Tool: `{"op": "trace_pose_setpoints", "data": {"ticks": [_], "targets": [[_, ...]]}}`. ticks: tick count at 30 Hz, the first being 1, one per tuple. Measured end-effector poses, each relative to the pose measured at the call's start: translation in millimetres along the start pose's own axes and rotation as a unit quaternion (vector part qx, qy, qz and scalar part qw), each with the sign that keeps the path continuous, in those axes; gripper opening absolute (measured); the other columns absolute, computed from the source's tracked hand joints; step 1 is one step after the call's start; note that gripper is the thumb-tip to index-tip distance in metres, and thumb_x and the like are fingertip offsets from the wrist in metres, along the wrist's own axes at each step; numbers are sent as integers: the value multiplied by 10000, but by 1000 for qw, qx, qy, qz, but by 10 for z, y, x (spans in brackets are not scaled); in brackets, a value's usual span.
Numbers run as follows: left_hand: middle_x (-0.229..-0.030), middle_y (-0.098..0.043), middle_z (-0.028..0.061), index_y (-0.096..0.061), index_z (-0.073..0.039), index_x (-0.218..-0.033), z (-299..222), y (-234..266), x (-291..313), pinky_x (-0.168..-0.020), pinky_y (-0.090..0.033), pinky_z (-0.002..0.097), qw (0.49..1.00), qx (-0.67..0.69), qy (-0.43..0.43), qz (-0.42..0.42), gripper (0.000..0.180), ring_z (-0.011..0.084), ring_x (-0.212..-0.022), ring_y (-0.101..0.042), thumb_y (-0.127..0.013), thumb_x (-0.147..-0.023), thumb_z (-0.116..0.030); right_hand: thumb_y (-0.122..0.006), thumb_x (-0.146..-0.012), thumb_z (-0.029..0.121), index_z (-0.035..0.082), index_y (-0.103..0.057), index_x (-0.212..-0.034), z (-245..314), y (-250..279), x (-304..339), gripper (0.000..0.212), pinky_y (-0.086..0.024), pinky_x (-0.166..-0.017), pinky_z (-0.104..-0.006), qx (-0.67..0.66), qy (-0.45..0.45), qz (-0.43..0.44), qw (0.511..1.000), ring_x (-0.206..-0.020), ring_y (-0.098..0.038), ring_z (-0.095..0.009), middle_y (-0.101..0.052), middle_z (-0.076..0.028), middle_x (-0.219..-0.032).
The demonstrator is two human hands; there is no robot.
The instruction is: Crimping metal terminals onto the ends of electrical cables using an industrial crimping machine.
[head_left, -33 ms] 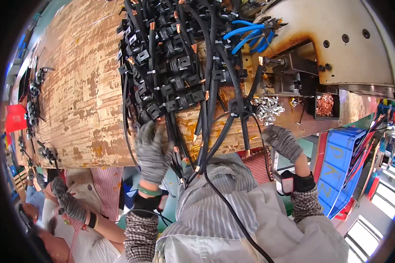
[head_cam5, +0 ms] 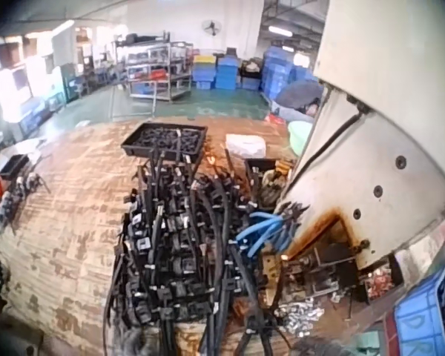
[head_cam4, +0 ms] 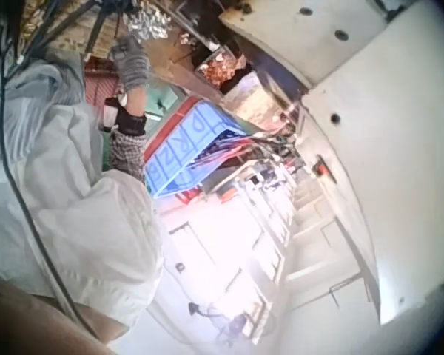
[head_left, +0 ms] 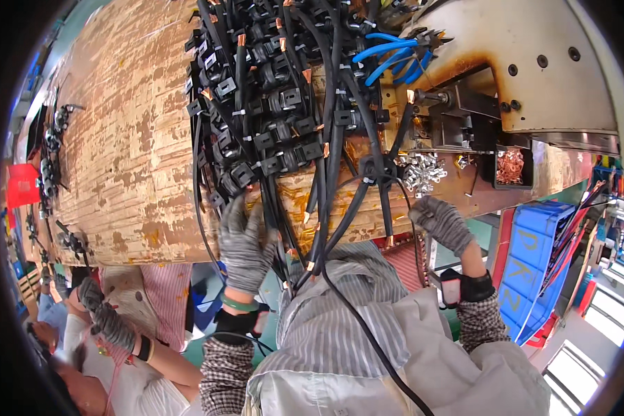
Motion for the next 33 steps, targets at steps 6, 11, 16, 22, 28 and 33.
{"op": "trace_pose_setpoints", "data": {"ticks": [6,11,16,22,28,33], "targets": [[-1234,-468,165,-449,-40,-1264,103,-497,448,-1056,-230,484,998,5,59,23,550,342,-1206,-391,-605,-764,-208,-632,-819,249,27,-599,-910,-171,-315,-135,242,-479,-699,-313,-75,-2,45,996,-715,-616,-223,-639,-112,-765],[-1233,-480,145,-447,-48,-1267,132,-528,541,-1047,-241,488,997,21,78,-8,540,333,-1201,-403,-595,-779,-227,-601,-828,255,73,-653,-982,36,-280,-198,243,-477,-722,-309,133,-2,136,982,-804,-616,-252,-642,-148,-924],[-1239,-490,139,-480,-65,-1247,58,-552,512,-1013,-296,459,996,15,82,-32,474,340,-1190,-416,-577,-812,-226,-587,-809,340,154,-658,-1031,-167,-357,24,299,-485,-718,-362,204,166,293,919,-809,-612,-280,-643,-111,-877],[-1194,-532,133,-542,-90,-1191,6,-615,644,-961,-343,457,991,18,89,-102,422,340,-1152,-450,-605,-789,-200,-592,-749,352,170,-684,-924,-564,-372,-152,269,-475,-626,-362,364,291,251,848,-729,-610,-276,-632,-97,-774],[-1149,-542,151,-560,-62,-1159,-99,-658,753,-975,-338,442,983,-6,58,-174,361,350,-1148,-448,-591,-811,-156,-730,-624,291,120,-677,-752,-687,-282,-26,220,-453,-591,-373,220,419,104,875,-634,-579,-275,-590,-74,-664],[-1143,-543,173,-553,-26,-1153,-97,-724,832,-963,-359,405,980,-3,42,-195,333,344,-1123,-469,-563,-835,-125,-700,-672,364,128,-664,-815,-862,-205,271,279,-436,-684,-363,247,496,-20,832,-797,-557,-256,-591,-76,-837]]}}
Point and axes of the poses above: each hand's wrist, its own x-axis away from the middle knuckle, its own y-axis out of the back of the hand, z = x × y, the point moved 7 cm from there along -x, towards the middle knuckle
